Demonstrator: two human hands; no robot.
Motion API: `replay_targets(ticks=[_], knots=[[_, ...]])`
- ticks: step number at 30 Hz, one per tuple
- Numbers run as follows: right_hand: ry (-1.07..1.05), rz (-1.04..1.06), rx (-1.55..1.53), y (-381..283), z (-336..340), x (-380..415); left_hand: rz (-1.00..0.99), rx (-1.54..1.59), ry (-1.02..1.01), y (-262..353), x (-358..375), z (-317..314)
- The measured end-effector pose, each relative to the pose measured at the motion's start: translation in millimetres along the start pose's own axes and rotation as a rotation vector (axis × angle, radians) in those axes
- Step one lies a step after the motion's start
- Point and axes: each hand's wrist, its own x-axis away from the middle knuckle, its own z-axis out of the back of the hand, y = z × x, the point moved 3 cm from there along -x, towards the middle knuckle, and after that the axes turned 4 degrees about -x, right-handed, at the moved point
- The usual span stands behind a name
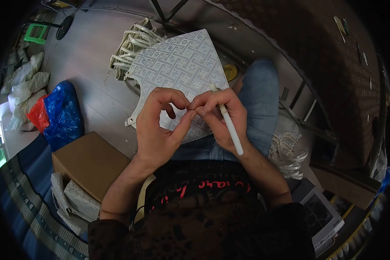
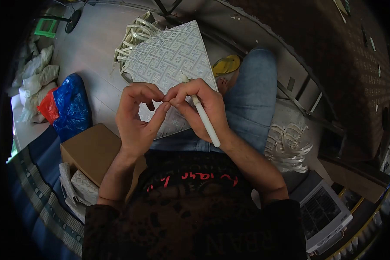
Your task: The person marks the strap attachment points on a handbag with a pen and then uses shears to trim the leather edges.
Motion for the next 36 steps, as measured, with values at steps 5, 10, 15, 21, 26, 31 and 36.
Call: replay_targets(ticks=[5,10,15,21,26,31,36], knots=[[0.027,0.058,0.138,0.5,-1.5,1.4,0.013,-0.037,-0.002,-1.4,0.4,1.0],[0.043,0.116,0.36,-3.1,-5.9,1.1,-0.057,-0.219,-0.032,5.5,-3.7,0.3],[0.014,0.202,0.474,-0.9,-6.6,0.5,-0.086,-0.358,-0.033,9.1,-4.6,-0.1],[0.004,0.243,0.504,-0.6,-6.6,1.2,-0.018,-0.295,-0.053,7.4,1.9,2.5],[-0.089,0.186,0.513,-3.7,-5.6,2.5,0.148,-0.317,-0.071,14.8,-4.1,15.2],[-0.02,0.26,0.502,-2.9,-9.6,0.4,-0.043,-0.516,-0.129,13.0,-5.3,17.0],[-0.06,0.228,0.577,-1.1,-9.6,3.6,-0.125,-0.659,-0.224,23.1,-12.2,16.5]])
